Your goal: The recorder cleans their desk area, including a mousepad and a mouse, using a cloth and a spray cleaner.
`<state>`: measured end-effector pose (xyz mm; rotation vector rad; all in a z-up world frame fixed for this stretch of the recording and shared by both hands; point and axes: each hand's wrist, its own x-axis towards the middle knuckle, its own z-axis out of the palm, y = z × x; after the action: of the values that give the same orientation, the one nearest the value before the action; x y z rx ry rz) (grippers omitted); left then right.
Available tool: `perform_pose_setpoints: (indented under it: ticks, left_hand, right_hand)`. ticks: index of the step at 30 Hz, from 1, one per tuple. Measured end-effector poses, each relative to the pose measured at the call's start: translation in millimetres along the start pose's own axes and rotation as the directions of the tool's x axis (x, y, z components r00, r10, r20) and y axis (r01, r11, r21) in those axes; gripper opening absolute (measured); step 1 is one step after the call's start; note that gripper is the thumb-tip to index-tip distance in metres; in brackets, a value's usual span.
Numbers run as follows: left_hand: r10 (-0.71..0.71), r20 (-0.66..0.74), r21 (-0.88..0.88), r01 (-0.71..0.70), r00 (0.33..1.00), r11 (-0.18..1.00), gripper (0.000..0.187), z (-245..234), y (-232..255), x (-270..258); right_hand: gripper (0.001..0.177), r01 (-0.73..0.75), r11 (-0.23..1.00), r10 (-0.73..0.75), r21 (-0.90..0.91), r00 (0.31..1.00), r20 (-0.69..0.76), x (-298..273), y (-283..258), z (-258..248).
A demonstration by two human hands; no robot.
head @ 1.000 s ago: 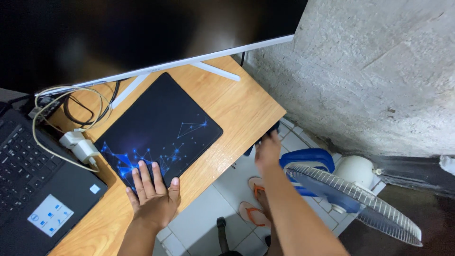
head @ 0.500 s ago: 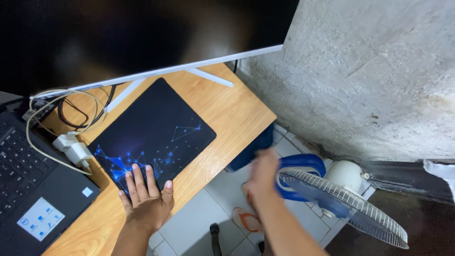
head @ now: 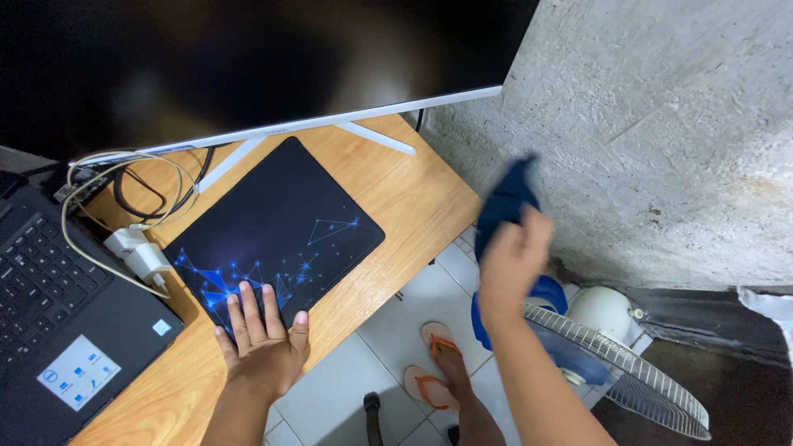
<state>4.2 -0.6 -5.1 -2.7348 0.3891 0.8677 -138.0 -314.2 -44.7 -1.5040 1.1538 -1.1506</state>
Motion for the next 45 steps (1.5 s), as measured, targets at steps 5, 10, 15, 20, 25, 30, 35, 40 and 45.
perform_pose_setpoints:
  ticks: [5,10,15,20,25,30,35,40,45]
  left_hand:
    - [0.000,-0.005,0.007,0.000,1.000,1.000,0.086,2,0,0]
    - [0.079,-0.142,0.114,-0.063,0.987,0.992,0.090,31,-20,14]
    - [0.036,-0.019,0.069,-0.035,0.999,0.997,0.090,-9,1,-5]
    - [-0.007,0.076,0.006,0.006,0.997,1.000,0.084,-18,4,-9]
    - [-0.007,0.048,-0.026,0.008,0.999,1.000,0.085,-18,4,-11]
    - [-0.011,0.100,-0.016,0.013,0.995,1.000,0.083,-4,-3,-4]
    - [0.271,-0.600,0.138,-0.237,0.753,0.962,0.086,32,-18,16]
    - [0.008,0.061,-0.049,-0.005,0.998,0.999,0.083,-22,2,-16]
    - [0.003,0.068,-0.066,0.002,0.998,0.998,0.083,-26,2,-19]
  right_hand:
    - [0.024,0.625,0.710,-0.362,-0.325,0.720,0.592,-88,-65,30]
    - [0.044,0.657,0.749,-0.422,0.087,0.371,0.827,-140,-93,4]
    - [0.048,0.732,0.625,-0.517,0.272,0.128,0.846,-75,-71,-1]
    - [0.034,0.622,0.746,-0.407,-0.240,0.710,0.574,-2,-70,-9]
    - [0.019,0.588,0.756,-0.438,-0.289,0.781,0.445,-61,-71,17]
    - [0.018,0.690,0.724,-0.457,0.019,0.458,0.763,-141,-108,14]
    - [0.025,0.727,0.666,-0.476,0.167,0.242,0.845,-109,-111,16]
    - [0.024,0.705,0.670,-0.383,-0.233,0.597,0.705,-34,-96,19]
    - [0.024,0.626,0.618,-0.356,-0.476,0.763,0.540,-44,-95,34]
